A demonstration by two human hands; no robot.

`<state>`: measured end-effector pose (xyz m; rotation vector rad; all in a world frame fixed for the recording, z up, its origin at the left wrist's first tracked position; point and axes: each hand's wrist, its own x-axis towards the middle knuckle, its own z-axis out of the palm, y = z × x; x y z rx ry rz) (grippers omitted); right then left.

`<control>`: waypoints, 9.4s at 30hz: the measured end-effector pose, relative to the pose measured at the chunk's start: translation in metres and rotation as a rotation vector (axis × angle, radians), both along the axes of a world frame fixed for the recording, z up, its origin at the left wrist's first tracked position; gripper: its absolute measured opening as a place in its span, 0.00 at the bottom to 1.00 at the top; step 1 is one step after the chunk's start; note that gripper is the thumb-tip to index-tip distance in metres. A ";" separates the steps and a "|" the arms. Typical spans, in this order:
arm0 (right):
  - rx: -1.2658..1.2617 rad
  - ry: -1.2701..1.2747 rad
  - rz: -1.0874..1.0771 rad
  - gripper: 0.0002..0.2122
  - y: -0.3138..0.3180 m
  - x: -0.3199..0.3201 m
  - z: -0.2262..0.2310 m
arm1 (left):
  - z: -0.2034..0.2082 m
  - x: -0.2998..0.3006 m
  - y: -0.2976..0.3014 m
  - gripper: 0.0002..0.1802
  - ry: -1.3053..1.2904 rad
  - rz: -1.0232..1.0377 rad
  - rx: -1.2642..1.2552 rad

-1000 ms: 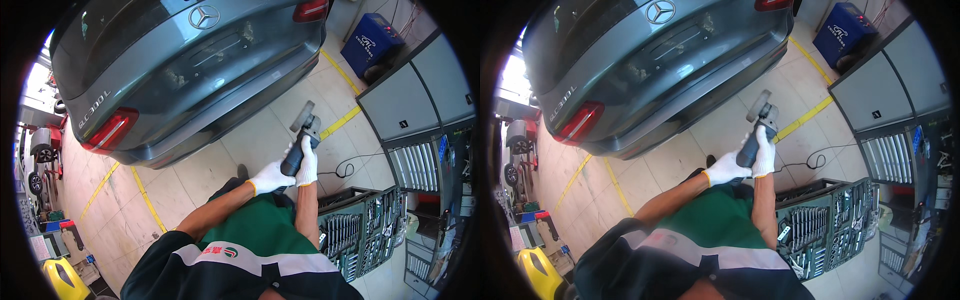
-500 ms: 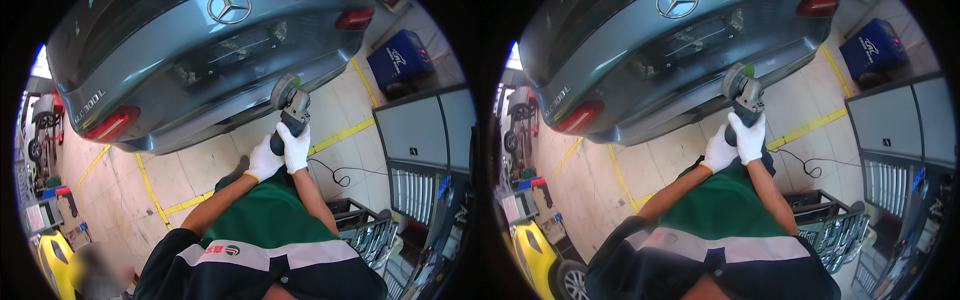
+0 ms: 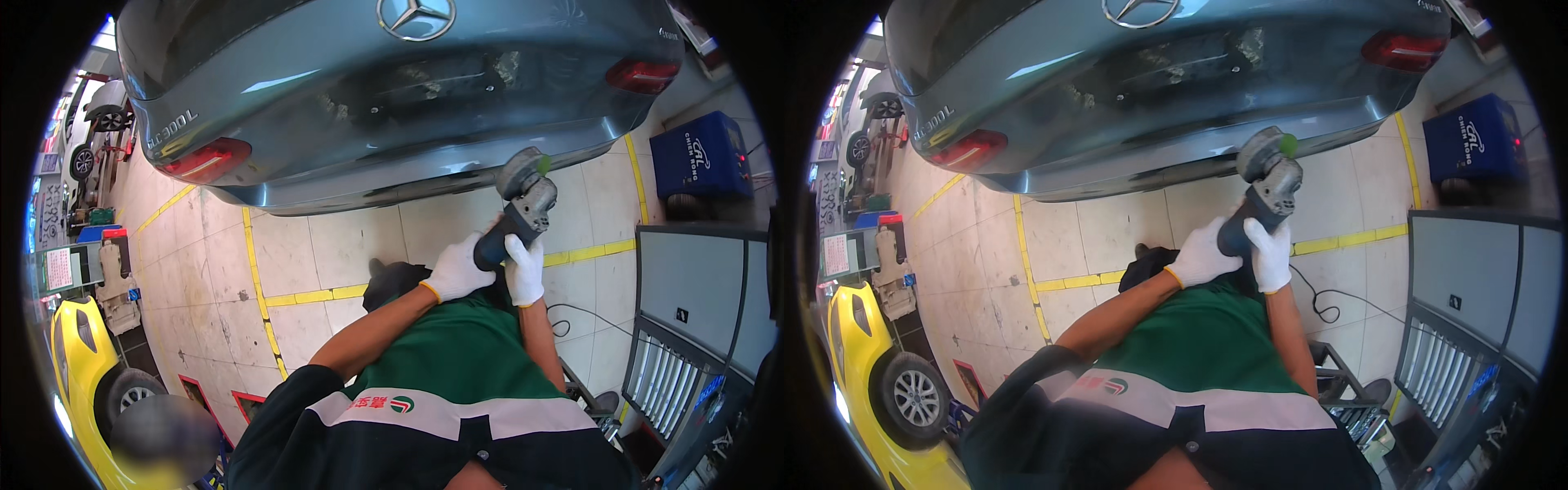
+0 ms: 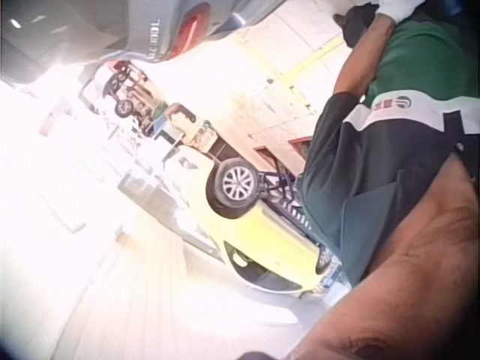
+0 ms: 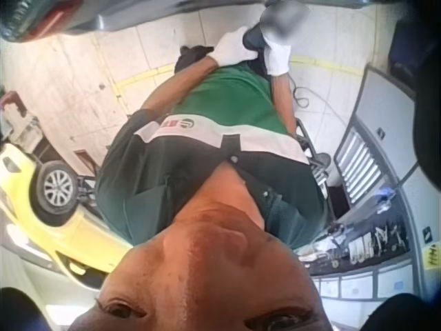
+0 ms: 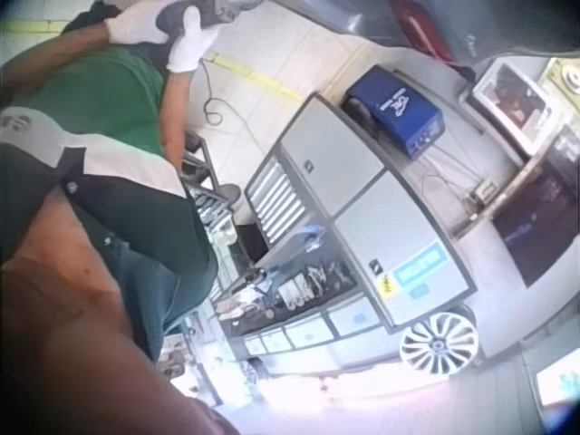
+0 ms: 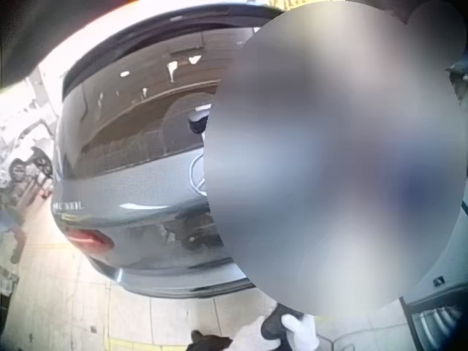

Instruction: The person uses an angle grinder to remove paint from the rear bumper of a Mercedes-Benz. The person holds the bumper with one hand while operating the grinder with the other, creating sparks as the tool contacts the surface.

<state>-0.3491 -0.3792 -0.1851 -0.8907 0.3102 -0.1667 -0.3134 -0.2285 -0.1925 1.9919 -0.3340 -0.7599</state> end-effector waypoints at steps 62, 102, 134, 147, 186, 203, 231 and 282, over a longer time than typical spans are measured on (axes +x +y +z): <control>-0.475 0.258 0.328 0.33 0.159 0.147 -0.005 | -0.015 0.053 0.117 0.39 -0.020 0.559 -0.082; -0.605 0.281 0.403 0.36 0.147 0.158 -0.009 | -0.026 0.059 0.105 0.43 -0.011 0.577 -0.079; -0.668 0.287 0.419 0.37 0.143 0.159 -0.008 | -0.025 0.060 0.099 0.42 0.015 0.573 -0.151; -0.638 0.238 0.415 0.36 0.139 0.158 -0.014 | -0.023 0.059 0.091 0.42 0.012 0.597 -0.144; -0.676 0.250 0.504 0.39 0.130 0.166 -0.016 | -0.035 0.057 0.083 0.46 -0.006 0.629 -0.083; -0.683 0.251 0.512 0.39 0.127 0.165 -0.009 | -0.032 0.057 0.081 0.44 0.011 0.625 -0.101; -0.671 0.219 0.492 0.38 0.128 0.164 -0.012 | -0.040 0.052 0.081 0.44 -0.027 0.658 -0.078; -0.630 0.213 0.534 0.37 0.126 0.166 -0.013 | -0.022 0.057 0.078 0.45 0.072 0.650 -0.071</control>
